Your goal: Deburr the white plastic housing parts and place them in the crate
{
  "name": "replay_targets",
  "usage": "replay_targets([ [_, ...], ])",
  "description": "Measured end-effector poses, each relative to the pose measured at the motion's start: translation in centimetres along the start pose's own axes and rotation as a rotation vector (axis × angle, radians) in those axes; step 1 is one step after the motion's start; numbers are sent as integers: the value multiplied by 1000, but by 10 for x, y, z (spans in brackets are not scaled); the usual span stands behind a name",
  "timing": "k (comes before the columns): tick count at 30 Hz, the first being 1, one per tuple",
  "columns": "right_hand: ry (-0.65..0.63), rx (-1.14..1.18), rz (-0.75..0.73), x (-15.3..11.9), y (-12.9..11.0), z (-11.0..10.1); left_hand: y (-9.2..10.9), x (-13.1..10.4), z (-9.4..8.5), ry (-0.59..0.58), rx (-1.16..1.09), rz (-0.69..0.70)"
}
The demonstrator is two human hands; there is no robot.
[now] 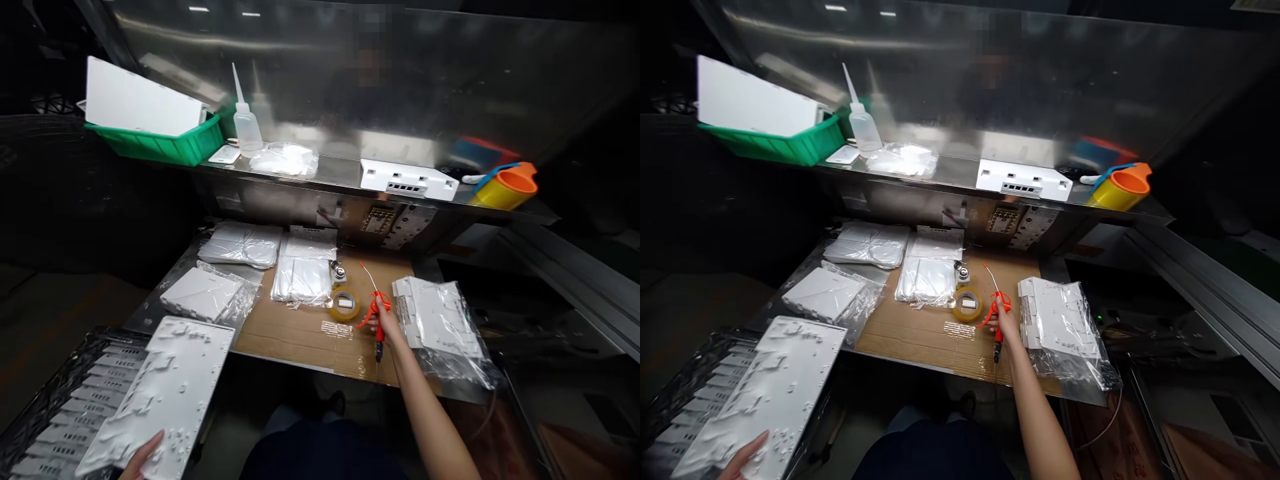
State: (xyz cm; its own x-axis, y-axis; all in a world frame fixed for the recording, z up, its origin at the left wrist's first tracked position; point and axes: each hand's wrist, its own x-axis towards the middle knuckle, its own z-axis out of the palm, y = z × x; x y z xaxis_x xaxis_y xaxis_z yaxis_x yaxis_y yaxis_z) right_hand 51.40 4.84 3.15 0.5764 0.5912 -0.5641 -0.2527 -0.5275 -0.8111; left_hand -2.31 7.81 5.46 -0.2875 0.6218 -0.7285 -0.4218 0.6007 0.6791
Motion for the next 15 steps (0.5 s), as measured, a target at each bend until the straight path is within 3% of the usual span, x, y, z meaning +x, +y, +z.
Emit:
replay_targets([
  [4, 198, 6, -66, 15, -2, 3, 28, 7, 68, -27, 172, -42],
  [7, 204, 26, -131, -15, 12, 15, 33, 11, 120, -306, 348, -162],
  [9, 113, 43, -151, -47, 26, 25, 27, 16, 150, -462, 414, -252],
  [13, -269, 273, -35, -107, 54, 38, -1, 23, 200, -696, 498, -483],
  [15, -308, 442, 45, -124, 66, 35, -19, 26, 222, -761, 500, -591],
])
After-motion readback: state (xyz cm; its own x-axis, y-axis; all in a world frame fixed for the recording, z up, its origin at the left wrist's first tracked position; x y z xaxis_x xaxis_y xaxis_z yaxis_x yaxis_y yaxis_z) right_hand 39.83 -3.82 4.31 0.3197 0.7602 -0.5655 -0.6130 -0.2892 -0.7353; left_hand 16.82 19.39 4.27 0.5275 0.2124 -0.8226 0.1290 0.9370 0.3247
